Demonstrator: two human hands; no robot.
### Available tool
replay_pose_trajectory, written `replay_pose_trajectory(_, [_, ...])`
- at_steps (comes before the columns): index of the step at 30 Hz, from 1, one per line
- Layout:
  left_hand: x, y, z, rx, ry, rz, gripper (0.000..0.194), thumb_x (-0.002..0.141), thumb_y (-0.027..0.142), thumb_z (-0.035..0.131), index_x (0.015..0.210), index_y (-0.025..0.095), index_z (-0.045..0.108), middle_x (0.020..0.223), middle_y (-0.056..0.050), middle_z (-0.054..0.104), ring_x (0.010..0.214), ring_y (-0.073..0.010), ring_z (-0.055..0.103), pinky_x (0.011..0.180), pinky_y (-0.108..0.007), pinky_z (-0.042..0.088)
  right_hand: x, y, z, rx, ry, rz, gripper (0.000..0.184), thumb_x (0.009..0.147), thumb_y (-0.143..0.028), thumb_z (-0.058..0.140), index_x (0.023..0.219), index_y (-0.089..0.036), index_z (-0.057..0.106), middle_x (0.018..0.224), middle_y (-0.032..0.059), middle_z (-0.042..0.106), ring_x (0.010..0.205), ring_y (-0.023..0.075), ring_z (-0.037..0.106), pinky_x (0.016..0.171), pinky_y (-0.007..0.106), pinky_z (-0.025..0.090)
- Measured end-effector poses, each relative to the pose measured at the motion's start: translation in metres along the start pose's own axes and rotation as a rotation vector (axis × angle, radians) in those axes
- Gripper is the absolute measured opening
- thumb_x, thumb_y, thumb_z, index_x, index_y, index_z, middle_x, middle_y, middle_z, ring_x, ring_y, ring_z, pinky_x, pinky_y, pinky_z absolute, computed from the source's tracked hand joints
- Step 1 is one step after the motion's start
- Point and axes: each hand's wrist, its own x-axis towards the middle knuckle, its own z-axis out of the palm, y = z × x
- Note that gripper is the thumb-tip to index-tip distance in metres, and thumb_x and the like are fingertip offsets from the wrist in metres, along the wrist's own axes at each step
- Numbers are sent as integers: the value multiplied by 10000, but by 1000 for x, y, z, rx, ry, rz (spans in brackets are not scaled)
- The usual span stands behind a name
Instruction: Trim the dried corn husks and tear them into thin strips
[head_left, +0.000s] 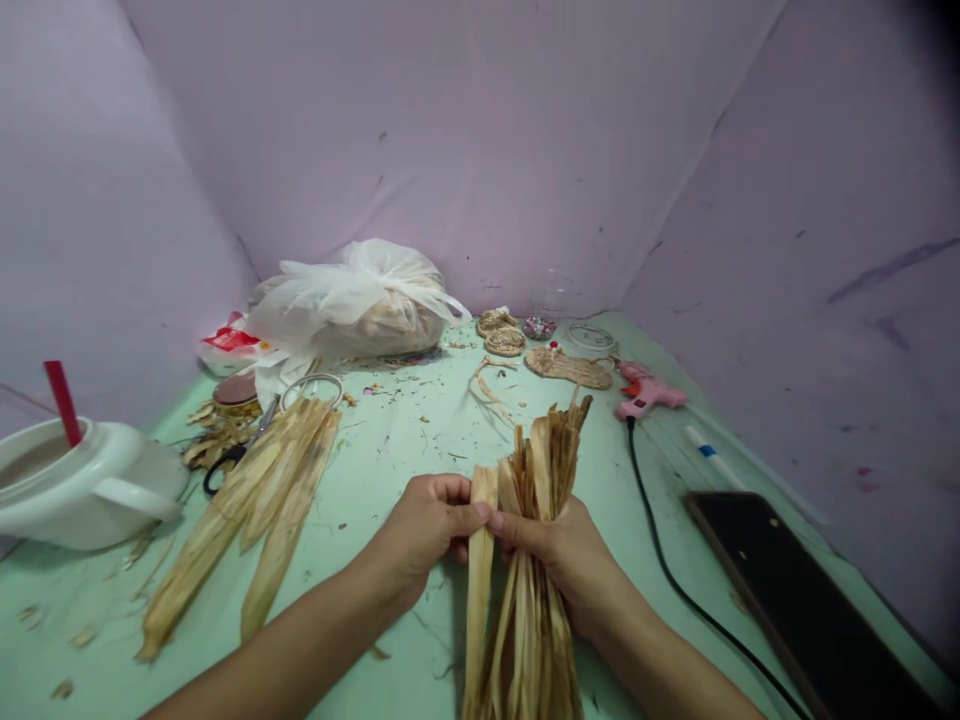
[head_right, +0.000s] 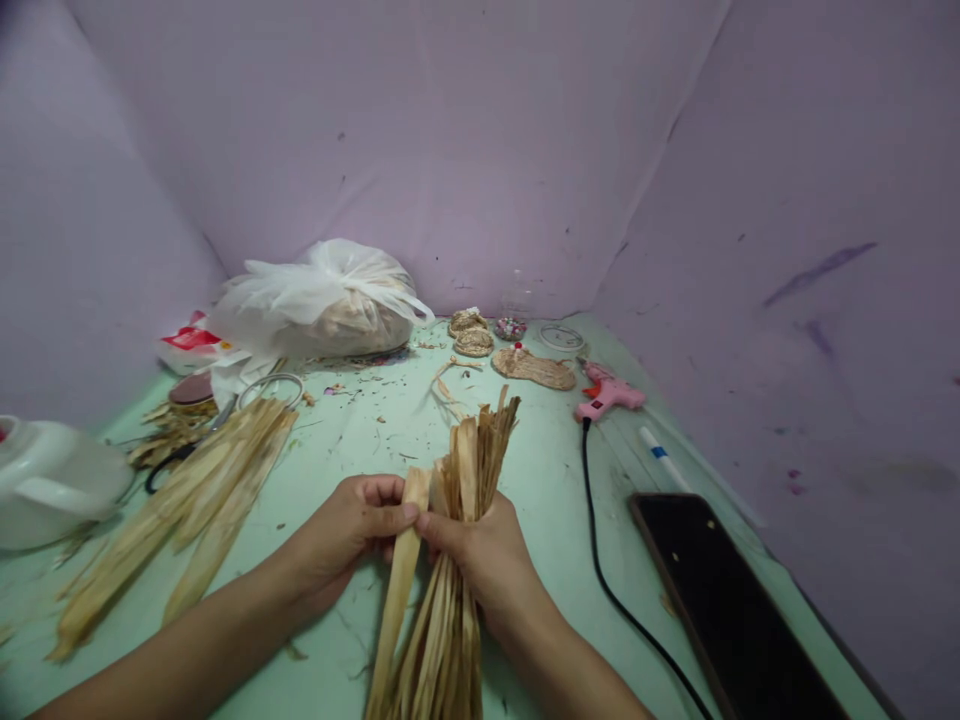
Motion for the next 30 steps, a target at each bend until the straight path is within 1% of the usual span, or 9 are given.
replay_pose_trajectory(4, [3,-1,-3,24,26,2,207,516,254,696,586,127,548,488,20,524,400,-55,405,377,-178,274,0,0,0,35,-16,16,258,573,-209,729,788,-128,611,563,-12,597,475,116,514,477,238,426])
replay_pose_trajectory(10, [2,0,-7,50,50,9,279,522,316,727,594,140,523,475,27,502,398,-51,379,381,-179,234,1,0,-1,66,-27,35,215,589,-205,706,773,-139,617,650,30,654,571,178,595,571,303,483])
replay_pose_trajectory(13, [2,1,-7,-18,19,10,299,495,291,752,627,138,531,530,10,545,468,-84,467,448,-198,320,1,-2,-1,66,-10,16,264,580,-216,712,820,-142,629,698,40,674,627,202,616,620,327,492])
replay_pose_trajectory(16, [1,3,-8,-111,3,-24,329,448,203,759,696,144,550,587,10,576,550,-125,537,561,-245,399,1,-3,-1,71,8,0,303,566,-216,719,849,-146,634,715,35,679,648,209,621,647,336,495])
replay_pose_trajectory(20, [1,7,-9,-160,-52,-88,390,453,132,726,820,143,596,624,4,603,573,-133,555,597,-262,413,1,-2,-1,84,16,-2,307,572,-219,718,856,-140,630,710,36,673,650,210,619,647,337,496])
replay_pose_trajectory(22, [1,7,-9,-161,-72,-111,361,459,132,715,806,121,614,642,-21,620,598,-142,566,617,-267,419,1,-1,-1,84,27,-23,289,570,-215,722,833,-139,628,715,32,667,655,201,612,642,323,494])
replay_pose_trajectory(24, [1,7,-8,-150,-30,-121,316,461,152,715,757,104,616,633,-38,626,592,-148,566,629,-280,427,1,0,-2,83,33,-39,268,570,-221,726,805,-144,624,705,22,660,643,189,604,632,312,491])
replay_pose_trajectory(27, [1,5,-6,-116,67,-66,275,474,195,725,704,109,600,598,-39,623,552,-152,557,625,-303,437,1,0,-2,79,42,-29,268,570,-241,733,794,-148,619,687,22,657,625,193,603,617,313,490])
replay_pose_trajectory(30, [-1,4,-4,-91,87,5,251,508,226,722,702,121,601,561,-28,614,540,-167,566,600,-306,439,1,0,-2,88,6,-24,315,573,-268,743,837,-144,626,721,40,669,644,204,614,631,321,494])
